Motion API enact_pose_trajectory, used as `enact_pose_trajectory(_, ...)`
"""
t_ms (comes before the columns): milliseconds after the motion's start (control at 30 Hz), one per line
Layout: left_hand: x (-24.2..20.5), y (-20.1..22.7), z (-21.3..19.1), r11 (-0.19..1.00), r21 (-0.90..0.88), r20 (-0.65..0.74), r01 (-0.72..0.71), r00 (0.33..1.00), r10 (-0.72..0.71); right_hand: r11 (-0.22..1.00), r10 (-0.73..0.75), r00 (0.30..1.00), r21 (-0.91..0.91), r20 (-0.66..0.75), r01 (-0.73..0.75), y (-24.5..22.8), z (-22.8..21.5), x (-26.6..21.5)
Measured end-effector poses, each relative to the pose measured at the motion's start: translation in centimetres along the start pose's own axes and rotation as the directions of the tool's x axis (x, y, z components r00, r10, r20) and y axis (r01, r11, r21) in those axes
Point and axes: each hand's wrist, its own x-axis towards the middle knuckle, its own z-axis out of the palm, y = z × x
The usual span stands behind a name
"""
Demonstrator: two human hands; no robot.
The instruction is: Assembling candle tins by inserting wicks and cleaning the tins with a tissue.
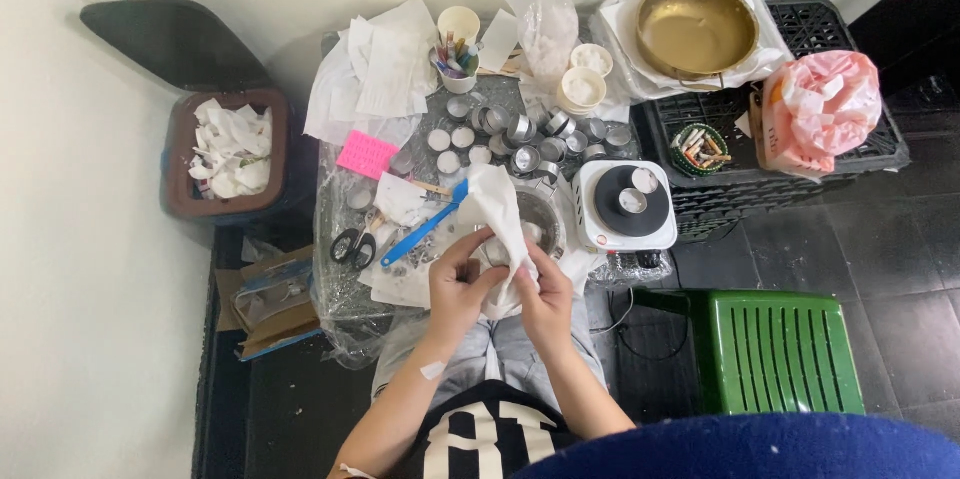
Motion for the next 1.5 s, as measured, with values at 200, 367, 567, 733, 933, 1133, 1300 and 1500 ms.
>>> enact_pose_trajectory(200, 0.3, 3.4, 1.1, 0.918, 0.283, -0.061, -0.278, 0.95, 0.306, 0.989, 0.125, 0.989, -0.065, -0.082, -0.13, -3.2, 0.7, 0.9)
enact_pose_trajectory(367, 0.5, -4.1, -0.1, 0.985, 0.141, -0.155, -0.103, 0.98, 0.125, 0.959, -0.169, 0.984, -0.222, 0.06, 0.178, -2.5, -0.2, 1.8)
enact_pose_trajectory(567, 1.2, -4.2, -0.8, 0.971, -0.215, -0.098, 0.106, 0.987, -0.129, 0.998, -0.045, 0.991, 0.043, 0.129, 0.04, 1.5, -5.2, 3.3)
enact_pose_trajectory(733, 1.4, -1.3, -0.6, 0.951, -0.308, 0.003, 0.04, 0.999, -0.041, 0.991, 0.12, 0.976, 0.072, -0.18, -0.109, -3.6, -4.2, 4.6)
enact_pose_trajectory(933, 0.5, -0.8, 0.5, 0.912, -0.4, 0.056, 0.09, 0.996, -0.074, 1.0, -0.004, 0.982, 0.013, -0.186, 0.007, -0.3, -3.8, 1.6)
enact_pose_trajectory(1133, 0.5, 0.7, 1.0, 0.993, -0.116, -0.12, -0.037, 0.993, 0.023, 0.998, 0.06, 0.997, 0.021, 0.042, -0.061, -4.8, 1.6, 0.2)
enact_pose_trajectory(1300, 1.6, 3.0, 0.6, 0.818, 0.388, -0.045, -0.424, 0.878, 0.477, 0.993, 0.115, 0.992, -0.007, 0.05, -0.115, -5.3, 1.7, 0.6)
enact_pose_trajectory(1500, 1.6, 4.8, 0.2, 0.488, 0.618, 0.166, -0.617, 0.709, 0.686, 0.977, 0.207, 0.978, -0.05, 0.031, -0.205, -5.8, 0.7, 0.9)
